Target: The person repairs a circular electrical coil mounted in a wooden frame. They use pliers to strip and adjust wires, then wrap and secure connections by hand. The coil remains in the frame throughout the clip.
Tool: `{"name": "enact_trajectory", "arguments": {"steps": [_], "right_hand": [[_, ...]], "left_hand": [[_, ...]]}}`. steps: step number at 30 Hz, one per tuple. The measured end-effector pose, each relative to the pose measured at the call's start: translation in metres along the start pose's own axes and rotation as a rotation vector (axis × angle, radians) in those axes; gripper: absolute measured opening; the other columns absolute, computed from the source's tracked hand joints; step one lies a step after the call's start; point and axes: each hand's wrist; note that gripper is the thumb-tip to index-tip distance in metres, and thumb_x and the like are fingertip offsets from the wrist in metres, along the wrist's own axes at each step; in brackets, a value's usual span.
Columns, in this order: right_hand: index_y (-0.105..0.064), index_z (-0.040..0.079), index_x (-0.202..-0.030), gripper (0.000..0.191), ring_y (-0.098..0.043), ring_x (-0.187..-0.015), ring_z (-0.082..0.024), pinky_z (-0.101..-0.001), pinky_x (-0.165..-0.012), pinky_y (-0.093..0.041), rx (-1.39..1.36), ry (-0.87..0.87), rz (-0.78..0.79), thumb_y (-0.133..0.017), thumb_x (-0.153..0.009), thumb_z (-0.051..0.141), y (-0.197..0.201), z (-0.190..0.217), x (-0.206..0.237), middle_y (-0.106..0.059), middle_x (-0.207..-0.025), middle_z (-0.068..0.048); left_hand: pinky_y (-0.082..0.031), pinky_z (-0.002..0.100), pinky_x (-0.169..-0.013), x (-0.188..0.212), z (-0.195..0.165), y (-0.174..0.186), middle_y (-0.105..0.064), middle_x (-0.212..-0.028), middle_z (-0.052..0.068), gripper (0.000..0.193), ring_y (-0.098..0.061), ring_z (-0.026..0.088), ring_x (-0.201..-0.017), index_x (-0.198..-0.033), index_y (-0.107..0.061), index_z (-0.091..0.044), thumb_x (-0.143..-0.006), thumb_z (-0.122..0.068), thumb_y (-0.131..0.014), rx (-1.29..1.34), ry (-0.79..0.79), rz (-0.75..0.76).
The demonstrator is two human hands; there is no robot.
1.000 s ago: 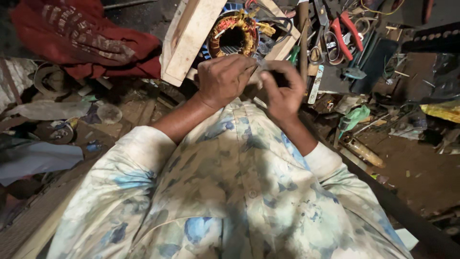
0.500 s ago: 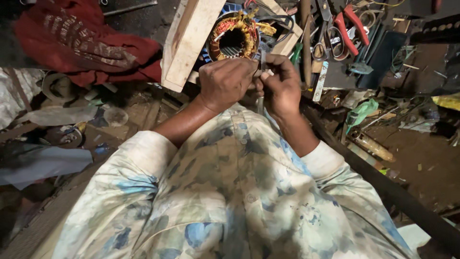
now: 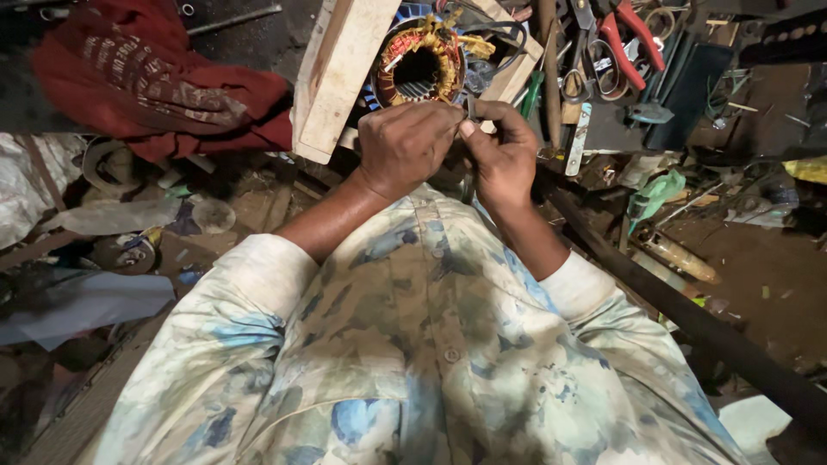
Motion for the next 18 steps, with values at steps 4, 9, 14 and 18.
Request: {"name": "enact_trajectory", "arguments": {"steps": [4,9,14,18], "right_hand": [[-0.067,-0.001,-0.114,0.021,-0.057,-0.065,-0.009,-0.0245,-0.054,-0.045,0.071,0.081,-0.046,-0.074,-0.095,0.005,0.01,0.009,0.008,-0.064,-0.095,-0.004],[-0.064,0.001,-0.113,0.022,-0.059,-0.094,-0.016,-0.03,-0.082,-0.05,0.205,0.381,0.092,-0.079,-0.097,0.002,0.039,0.029,-0.009,-0.062,-0.11,-0.009],[-0.066,-0.002,-0.113,0.035,-0.062,-0.108,-0.025,-0.0365,-0.096,-0.052,0.7,0.595,0.362,-0.086,-0.085,0.003,0.039,0.04,-0.033,-0.06,-0.116,-0.015],[-0.072,-0.002,-0.111,0.03,-0.064,-0.106,-0.024,-0.0338,-0.093,-0.053,0.661,0.6,0.402,-0.087,-0.085,0.002,0.024,0.041,-0.039,-0.061,-0.115,-0.015]], "left_hand": [[-0.06,0.034,-0.071,0.0,0.002,-0.001,-0.076,-0.097,0.006,0.008,-0.077,0.024,-0.086,-0.102,-0.072,-0.009,-0.094,-0.009,-0.074,0.0,0.037,0.023],[-0.058,0.037,-0.068,-0.002,0.004,0.005,-0.075,-0.094,0.006,0.015,-0.075,0.026,-0.082,-0.104,-0.075,-0.012,-0.089,-0.013,-0.079,0.067,0.104,0.084],[-0.056,0.039,-0.064,-0.01,0.01,0.012,-0.075,-0.092,0.007,0.015,-0.073,0.029,-0.077,-0.1,-0.077,-0.012,-0.086,-0.013,-0.081,0.104,0.146,0.178],[-0.058,0.04,-0.068,-0.011,0.01,0.012,-0.075,-0.096,0.008,0.016,-0.074,0.031,-0.081,-0.101,-0.076,-0.01,-0.085,-0.01,-0.078,0.109,0.161,0.156]]}}
Point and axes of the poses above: each hand's wrist, its own x-axis away from the middle knuckle, its own y-axis out of the back of the hand, z = x × y
